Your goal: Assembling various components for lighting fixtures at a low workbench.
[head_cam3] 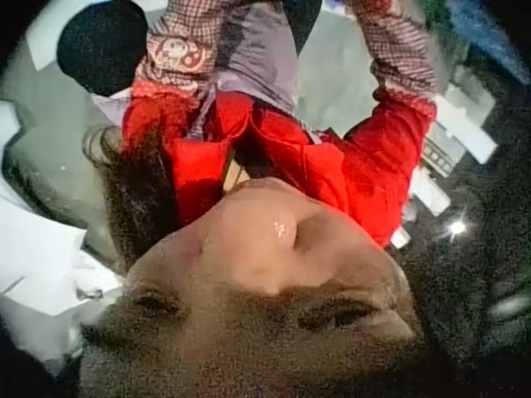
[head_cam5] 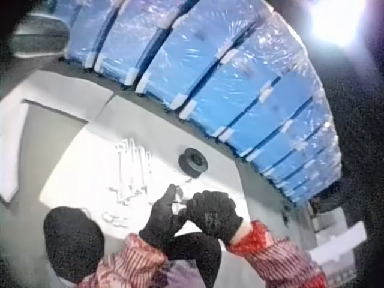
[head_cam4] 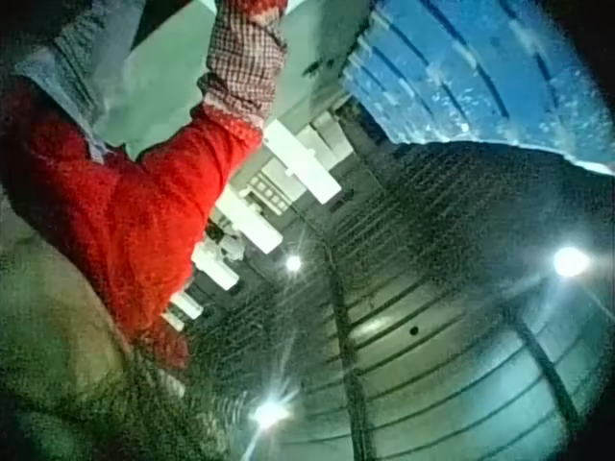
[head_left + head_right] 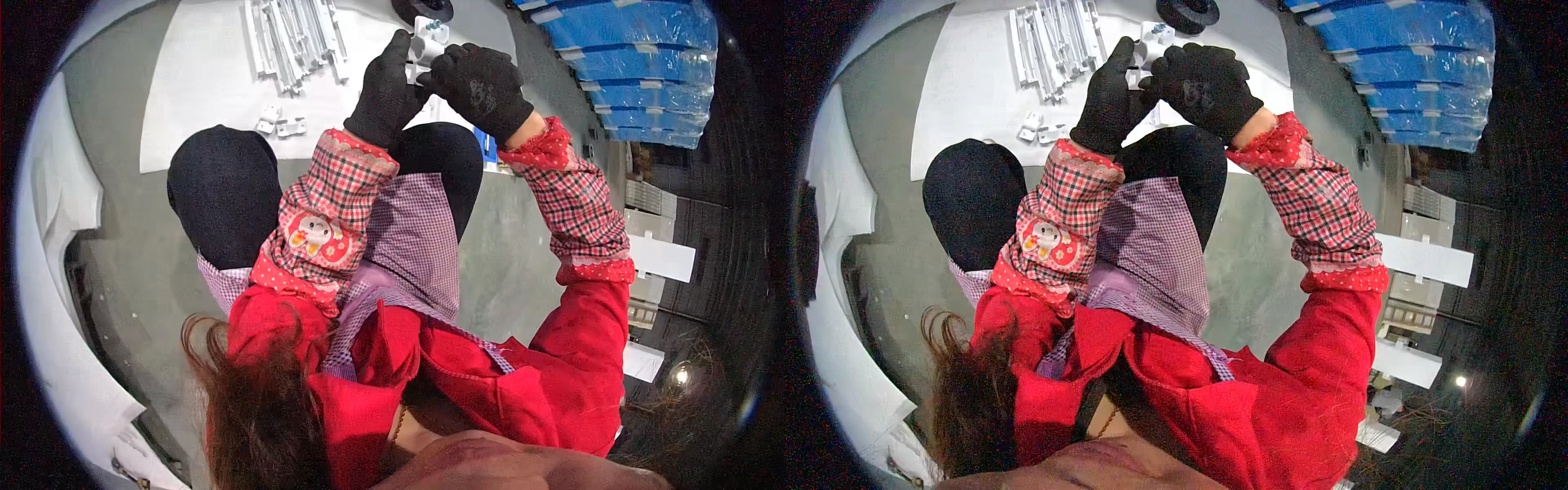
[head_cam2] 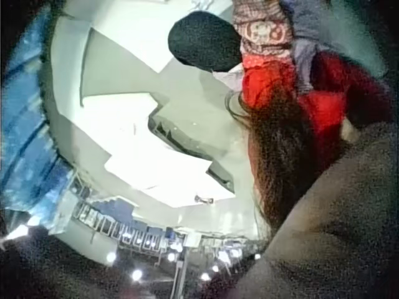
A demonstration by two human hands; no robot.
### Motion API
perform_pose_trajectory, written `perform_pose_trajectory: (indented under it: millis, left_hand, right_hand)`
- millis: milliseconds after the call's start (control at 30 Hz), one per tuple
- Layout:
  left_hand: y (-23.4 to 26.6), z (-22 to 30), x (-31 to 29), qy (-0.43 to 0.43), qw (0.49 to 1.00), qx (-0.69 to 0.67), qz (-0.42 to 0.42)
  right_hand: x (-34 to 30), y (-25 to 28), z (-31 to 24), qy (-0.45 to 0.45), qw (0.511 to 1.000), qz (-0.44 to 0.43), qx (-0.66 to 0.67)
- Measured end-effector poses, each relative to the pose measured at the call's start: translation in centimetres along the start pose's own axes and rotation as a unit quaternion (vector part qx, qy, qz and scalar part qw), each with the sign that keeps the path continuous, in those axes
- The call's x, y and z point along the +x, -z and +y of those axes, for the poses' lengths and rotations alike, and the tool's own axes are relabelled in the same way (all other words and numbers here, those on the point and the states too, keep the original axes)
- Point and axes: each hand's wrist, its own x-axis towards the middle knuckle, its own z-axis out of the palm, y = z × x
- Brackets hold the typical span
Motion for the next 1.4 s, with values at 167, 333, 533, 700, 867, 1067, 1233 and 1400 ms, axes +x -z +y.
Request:
perform_pose_trajectory:
  millis: [167,333,533,700,867,1067,1233,1400]
  left_hand:
    - [1.0,0.8,0.3,0.007,1.0,-0.013,0.012]
    - [-0.2,0.2,0.5,-0.014,1.0,-0.026,0.001]
    - [1.5,0.1,-0.1,0.017,1.0,-0.021,0.002]
    - [1.0,0.0,0.1,0.004,0.999,-0.031,0.018]
    - [1.3,0.2,0.2,-0.002,1.0,-0.003,0.02]
    - [0.4,1.1,1.4,0.233,0.659,-0.715,-0.018]
    - [0.7,1.0,1.3,0.141,0.853,-0.499,-0.06]
    - [-0.5,0.8,1.9,0.212,0.861,-0.462,-0.025]
  right_hand:
    - [0.5,1.0,0.1,0.03,0.993,0.099,0.059]
    - [0.0,1.2,0.6,0.037,0.999,0.016,-0.023]
    - [1.6,2.7,-0.5,0.056,0.998,0.034,0.007]
    - [1.7,1.9,0.1,0.075,0.995,0.061,0.001]
    - [1.3,2.1,0.6,0.063,0.996,0.071,-0.006]
    - [0.7,2.6,1.7,0.001,0.994,0.103,0.033]
    - [-0.1,3.7,2.7,-0.028,0.987,0.112,0.11]
    - [-0.9,3.4,3.6,-0.08,0.952,0.08,0.283]
